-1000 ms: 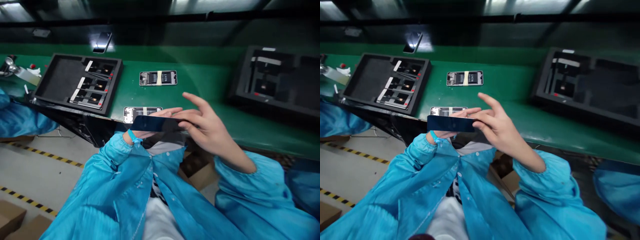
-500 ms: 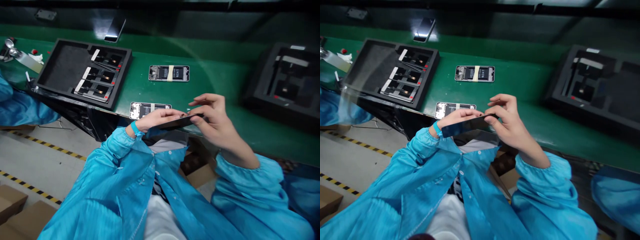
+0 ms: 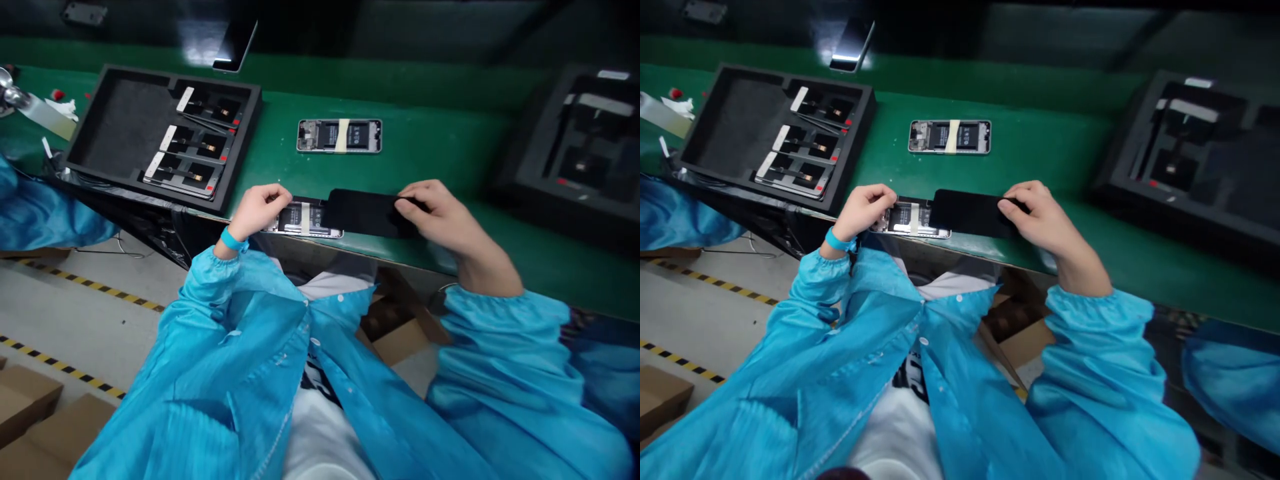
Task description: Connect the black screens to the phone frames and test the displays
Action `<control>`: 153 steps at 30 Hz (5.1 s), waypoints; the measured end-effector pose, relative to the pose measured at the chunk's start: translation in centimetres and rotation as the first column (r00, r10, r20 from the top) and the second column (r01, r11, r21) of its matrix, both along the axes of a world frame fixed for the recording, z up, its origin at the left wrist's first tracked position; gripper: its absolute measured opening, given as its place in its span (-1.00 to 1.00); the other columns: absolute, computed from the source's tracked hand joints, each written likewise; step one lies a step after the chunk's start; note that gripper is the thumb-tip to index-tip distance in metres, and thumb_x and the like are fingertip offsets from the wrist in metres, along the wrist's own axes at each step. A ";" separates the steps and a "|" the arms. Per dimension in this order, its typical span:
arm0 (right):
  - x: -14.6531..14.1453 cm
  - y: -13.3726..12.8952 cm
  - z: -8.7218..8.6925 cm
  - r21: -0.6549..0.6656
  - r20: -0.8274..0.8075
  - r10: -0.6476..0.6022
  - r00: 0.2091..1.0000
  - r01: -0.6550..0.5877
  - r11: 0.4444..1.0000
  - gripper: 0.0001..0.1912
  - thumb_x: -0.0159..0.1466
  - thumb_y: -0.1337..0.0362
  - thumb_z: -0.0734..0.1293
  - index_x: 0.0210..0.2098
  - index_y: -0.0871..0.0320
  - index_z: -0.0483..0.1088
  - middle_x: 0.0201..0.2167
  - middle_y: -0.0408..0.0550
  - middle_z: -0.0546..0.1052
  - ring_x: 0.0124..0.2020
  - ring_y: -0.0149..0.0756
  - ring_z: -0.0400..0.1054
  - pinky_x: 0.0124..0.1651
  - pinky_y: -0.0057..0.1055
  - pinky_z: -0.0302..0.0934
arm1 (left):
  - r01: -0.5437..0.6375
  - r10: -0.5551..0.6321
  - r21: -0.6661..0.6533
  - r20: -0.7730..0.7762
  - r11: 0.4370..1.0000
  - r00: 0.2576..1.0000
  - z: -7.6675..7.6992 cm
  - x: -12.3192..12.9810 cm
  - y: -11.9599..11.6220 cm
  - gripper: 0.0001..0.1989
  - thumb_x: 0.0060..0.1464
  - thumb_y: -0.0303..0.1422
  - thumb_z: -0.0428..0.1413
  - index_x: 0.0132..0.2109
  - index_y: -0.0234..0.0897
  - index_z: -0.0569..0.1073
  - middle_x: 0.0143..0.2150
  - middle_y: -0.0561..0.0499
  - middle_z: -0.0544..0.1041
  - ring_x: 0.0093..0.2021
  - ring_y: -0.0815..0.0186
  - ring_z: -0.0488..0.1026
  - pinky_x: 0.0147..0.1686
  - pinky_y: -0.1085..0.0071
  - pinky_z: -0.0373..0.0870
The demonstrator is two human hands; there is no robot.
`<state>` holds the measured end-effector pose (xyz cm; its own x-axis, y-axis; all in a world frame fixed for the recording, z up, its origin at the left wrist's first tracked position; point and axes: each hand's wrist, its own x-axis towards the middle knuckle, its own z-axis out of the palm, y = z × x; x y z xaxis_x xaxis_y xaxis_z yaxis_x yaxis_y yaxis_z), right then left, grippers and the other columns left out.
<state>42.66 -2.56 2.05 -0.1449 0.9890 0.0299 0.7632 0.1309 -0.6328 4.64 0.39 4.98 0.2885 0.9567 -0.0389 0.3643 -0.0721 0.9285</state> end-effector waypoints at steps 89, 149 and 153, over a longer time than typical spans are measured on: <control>-5.2 -3.5 0.2 0.269 0.268 0.270 0.925 -0.341 0.901 -0.14 0.41 -0.31 0.32 0.50 0.05 0.28 0.48 0.28 0.27 0.52 0.31 0.10 0.49 0.32 0.06 | 0.595 -0.298 0.310 -0.643 0.741 0.705 -2.5 -2.4 -0.6 -0.05 0.16 -0.09 0.22 0.60 -0.25 0.12 0.41 -0.27 0.39 0.41 -0.14 0.32 0.53 -0.20 0.07; 0.2 -5.6 -1.8 0.331 0.146 0.050 0.988 -0.096 0.939 0.01 0.37 -0.27 0.39 0.60 0.08 0.07 0.45 0.25 0.32 0.50 0.23 0.18 0.52 0.25 0.14 | 0.558 -0.380 0.185 -0.558 0.809 0.737 -1.0 -2.5 -0.1 -0.48 0.16 -0.14 0.36 0.16 -0.21 0.42 0.39 -0.30 0.41 0.40 -0.07 0.34 0.42 -0.09 0.24; -2.3 -2.4 -2.4 0.316 0.159 0.299 0.941 -0.336 0.887 -0.04 0.41 -0.27 0.34 0.57 0.19 0.15 0.48 0.32 0.29 0.52 0.28 0.16 0.51 0.31 0.12 | 0.591 -0.455 0.126 -0.519 0.797 0.724 -0.4 -1.9 1.2 -0.71 0.32 -0.13 0.25 -0.04 -0.25 0.47 0.35 -0.31 0.42 0.36 -0.01 0.34 0.40 0.00 0.26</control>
<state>40.34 -4.98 -0.35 -0.4697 0.8238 0.3175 0.7037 0.5665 -0.4289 2.76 1.56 4.59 0.7603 0.6465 -0.0625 0.5520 -0.5925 0.5867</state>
